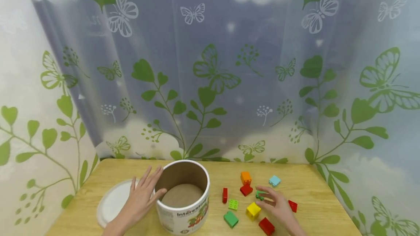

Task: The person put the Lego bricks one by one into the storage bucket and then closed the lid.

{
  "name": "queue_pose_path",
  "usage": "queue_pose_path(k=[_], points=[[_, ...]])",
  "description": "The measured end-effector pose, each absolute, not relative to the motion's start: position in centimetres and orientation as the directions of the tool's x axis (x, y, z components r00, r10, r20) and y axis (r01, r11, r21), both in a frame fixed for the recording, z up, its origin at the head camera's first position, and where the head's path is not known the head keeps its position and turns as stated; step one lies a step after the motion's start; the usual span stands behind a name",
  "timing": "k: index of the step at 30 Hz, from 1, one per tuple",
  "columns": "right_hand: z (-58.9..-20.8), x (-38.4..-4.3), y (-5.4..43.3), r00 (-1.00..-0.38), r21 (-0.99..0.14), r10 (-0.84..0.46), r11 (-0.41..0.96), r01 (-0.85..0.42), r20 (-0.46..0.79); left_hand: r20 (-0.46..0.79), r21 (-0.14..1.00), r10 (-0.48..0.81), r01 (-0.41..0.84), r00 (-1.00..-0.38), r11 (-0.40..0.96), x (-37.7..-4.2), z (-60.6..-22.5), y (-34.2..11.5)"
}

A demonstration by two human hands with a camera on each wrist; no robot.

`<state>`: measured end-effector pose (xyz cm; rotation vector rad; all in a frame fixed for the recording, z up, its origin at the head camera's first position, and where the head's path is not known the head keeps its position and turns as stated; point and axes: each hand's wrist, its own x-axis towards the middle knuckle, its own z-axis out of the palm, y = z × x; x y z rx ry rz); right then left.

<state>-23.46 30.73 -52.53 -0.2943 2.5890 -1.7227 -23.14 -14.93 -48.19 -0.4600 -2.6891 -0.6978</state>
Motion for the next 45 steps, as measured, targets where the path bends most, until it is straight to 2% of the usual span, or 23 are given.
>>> queue_pose_path(k=[4,9,13,19,24,29,34,38,45], points=[[-53.8,-24.0,31.2,-0.943,-0.912,-0.331,0.372,-0.174,0.045,0.383,0.407,0.228,0.385,-0.895,0.828,-23.1,-48.1,-14.9],[-54.6,-24.5,31.7,-0.894,-0.931,-0.448,0.328,-0.163,-0.001,0.38,0.409,0.231,0.387,-0.896,0.826,-23.1,-48.2,-14.9],[-54.7,-24.9,31.8,-0.867,-0.938,-0.498,0.313,-0.147,-0.03,0.376,0.414,0.23,0.385,-0.897,0.825,-23.1,-48.3,-15.0],[-54.7,-25.1,31.9,-0.855,-0.917,-0.516,0.362,-0.167,-0.048,0.374,0.427,0.229,0.387,-0.898,0.817,-23.1,-48.3,-15.0],[-54.6,-25.0,31.4,-0.895,-0.898,-0.445,0.408,-0.164,-0.039,0.374,0.431,0.223,0.382,-0.9,0.818,-23.0,-48.2,-14.9],[-53.6,-24.6,30.0,-0.967,-0.852,-0.251,0.498,-0.163,0.038,0.376,0.434,0.223,0.383,-0.899,0.815,-22.9,-48.0,-14.9],[-51.5,-24.4,28.2,-0.989,-0.837,-0.112,0.528,-0.144,0.099,0.369,0.436,0.22,0.377,-0.903,0.817,-23.0,-48.1,-14.9],[-49.8,-24.2,27.2,-0.992,-0.839,-0.068,0.529,-0.129,0.11,0.369,0.43,0.221,0.377,-0.903,0.82,-23.0,-48.1,-14.9],[-48.0,-24.4,26.0,-0.981,-0.814,-0.086,0.548,-0.191,0.172,0.367,0.433,0.221,0.376,-0.904,0.819,-23.0,-48.0,-14.9]])
